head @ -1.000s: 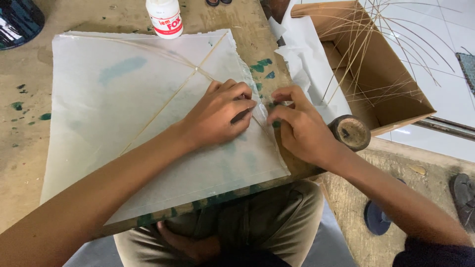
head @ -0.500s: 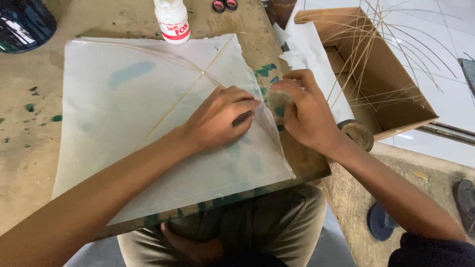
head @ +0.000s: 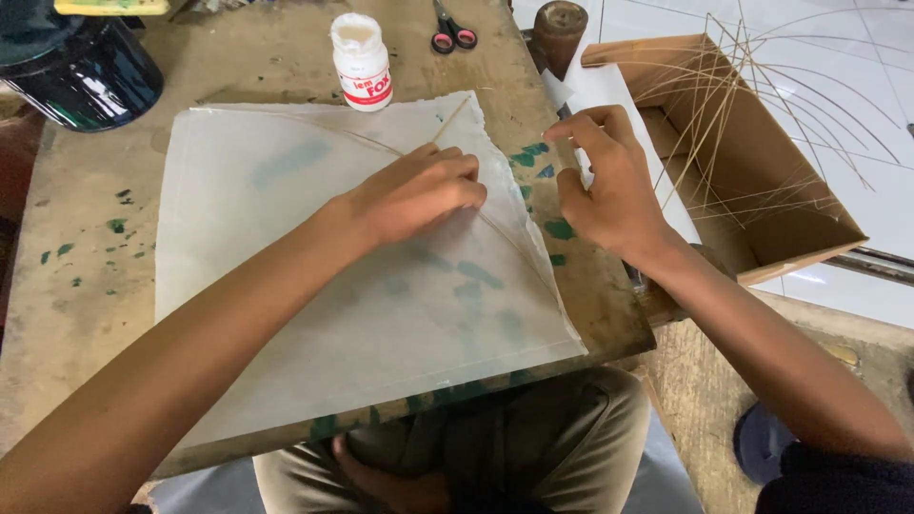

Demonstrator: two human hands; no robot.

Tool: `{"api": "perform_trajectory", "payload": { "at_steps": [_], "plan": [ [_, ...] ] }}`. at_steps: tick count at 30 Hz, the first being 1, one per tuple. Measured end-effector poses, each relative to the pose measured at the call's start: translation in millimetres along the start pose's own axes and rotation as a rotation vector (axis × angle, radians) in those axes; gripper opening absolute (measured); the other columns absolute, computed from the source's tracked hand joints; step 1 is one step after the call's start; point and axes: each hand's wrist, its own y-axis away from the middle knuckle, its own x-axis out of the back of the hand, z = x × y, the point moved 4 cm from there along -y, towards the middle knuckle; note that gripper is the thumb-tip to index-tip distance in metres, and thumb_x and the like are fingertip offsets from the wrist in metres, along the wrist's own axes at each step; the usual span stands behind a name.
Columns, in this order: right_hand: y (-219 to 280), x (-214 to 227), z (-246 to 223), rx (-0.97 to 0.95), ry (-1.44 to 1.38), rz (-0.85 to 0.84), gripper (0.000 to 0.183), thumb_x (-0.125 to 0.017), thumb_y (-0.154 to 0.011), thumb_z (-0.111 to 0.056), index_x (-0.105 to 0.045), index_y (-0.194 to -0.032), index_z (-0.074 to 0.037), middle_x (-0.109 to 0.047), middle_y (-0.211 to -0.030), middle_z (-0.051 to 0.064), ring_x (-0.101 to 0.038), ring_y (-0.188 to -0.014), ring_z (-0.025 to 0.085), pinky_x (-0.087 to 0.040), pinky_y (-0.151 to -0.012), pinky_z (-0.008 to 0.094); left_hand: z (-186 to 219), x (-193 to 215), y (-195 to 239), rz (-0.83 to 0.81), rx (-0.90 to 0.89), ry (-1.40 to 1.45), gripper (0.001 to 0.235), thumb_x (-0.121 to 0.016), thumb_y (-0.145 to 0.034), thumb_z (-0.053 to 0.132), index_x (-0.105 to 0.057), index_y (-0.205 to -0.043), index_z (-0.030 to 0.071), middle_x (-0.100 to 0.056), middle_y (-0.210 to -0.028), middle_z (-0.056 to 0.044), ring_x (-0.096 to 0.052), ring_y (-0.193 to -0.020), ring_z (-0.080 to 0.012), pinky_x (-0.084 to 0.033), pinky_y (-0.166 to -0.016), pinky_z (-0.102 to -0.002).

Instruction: The person trims the edges of a white sheet attached to a bamboo frame using scissors. They then apply glue from a bottle to the frame and fold the sheet over the edges to secure it.

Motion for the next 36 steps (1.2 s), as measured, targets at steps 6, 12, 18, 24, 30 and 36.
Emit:
{"api": "perform_trajectory", "payload": {
  "at_steps": [6, 12, 18, 24, 30, 36],
  "plan": [
    [-5, -1, 3, 0.003, -0.025, -0.012, 0.048, -0.05, -0.078, 0.015, -0.064, -0.121, 0.001, -0.047, -0.112, 0.024, -0.058, -0.1, 0.04, -0.047, -0.078, 0.048, 5, 10, 5, 0.006, -0.004, 0.066, 0.016, -0.072, -0.087, -0.002, -0.068, -0.083, 0.013, -0.062, -0.095, -0.001, -0.062, -0.095, -0.0216, -0.048, -0.085, -0.034],
    [-16, -13, 14, -0.044, -0.054, -0.08, 0.045, -0.056, -0.081, 0.013, -0.066, -0.124, 0.001, -0.058, -0.107, 0.026, -0.065, -0.1, 0.042, -0.05, -0.079, 0.046, -1, 17, 6, 0.184, -0.025, 0.174, 0.017, -0.062, -0.092, -0.002, -0.071, -0.097, 0.011, -0.067, -0.107, -0.007, -0.066, -0.104, -0.0304, -0.048, -0.09, -0.045],
    [-64, -38, 18, -0.19, -0.158, -0.255, 0.044, -0.062, -0.09, -0.004, -0.055, -0.134, -0.008, -0.07, -0.117, 0.015, -0.07, -0.1, 0.023, -0.056, -0.074, 0.034, -57, 41, 5, 0.934, 0.435, -0.212, 0.022, -0.066, -0.066, 0.009, -0.058, -0.087, 0.011, -0.061, -0.086, 0.0, -0.06, -0.079, -0.025, -0.045, -0.052, -0.04],
    [-94, -67, 33, -0.217, -0.193, -0.19, 0.047, -0.063, -0.086, -0.013, -0.054, -0.132, -0.016, -0.07, -0.111, 0.009, -0.066, -0.1, 0.02, -0.054, -0.077, 0.038, -114, 30, 28, 0.674, 1.382, 0.42, 0.104, -0.101, -0.046, 0.043, -0.031, -0.119, 0.015, -0.048, -0.138, -0.008, -0.057, -0.123, -0.0276, -0.039, -0.102, -0.045],
    [-117, -86, 41, -0.159, -0.144, -0.169, 0.048, -0.067, -0.088, -0.017, -0.054, -0.134, -0.019, -0.071, -0.108, 0.005, -0.067, -0.093, 0.016, -0.055, -0.067, 0.037, -185, 8, 14, 0.714, 1.186, 0.362, 0.069, -0.101, -0.042, 0.043, -0.074, -0.099, 0.014, -0.078, -0.102, 0.001, -0.073, -0.088, -0.0156, -0.056, -0.07, -0.034],
    [-177, -125, 35, -0.235, -0.575, -0.337, 0.08, -0.059, -0.083, 0.013, -0.028, -0.152, -0.013, -0.067, -0.137, 0.022, -0.068, -0.124, 0.03, -0.062, -0.098, 0.034, -199, 6, -14, 0.786, 1.002, 0.43, 0.036, -0.094, -0.064, 0.03, -0.076, -0.089, 0.011, -0.079, -0.085, -0.001, -0.073, -0.071, -0.0093, -0.061, -0.061, -0.027]
  ]
}}
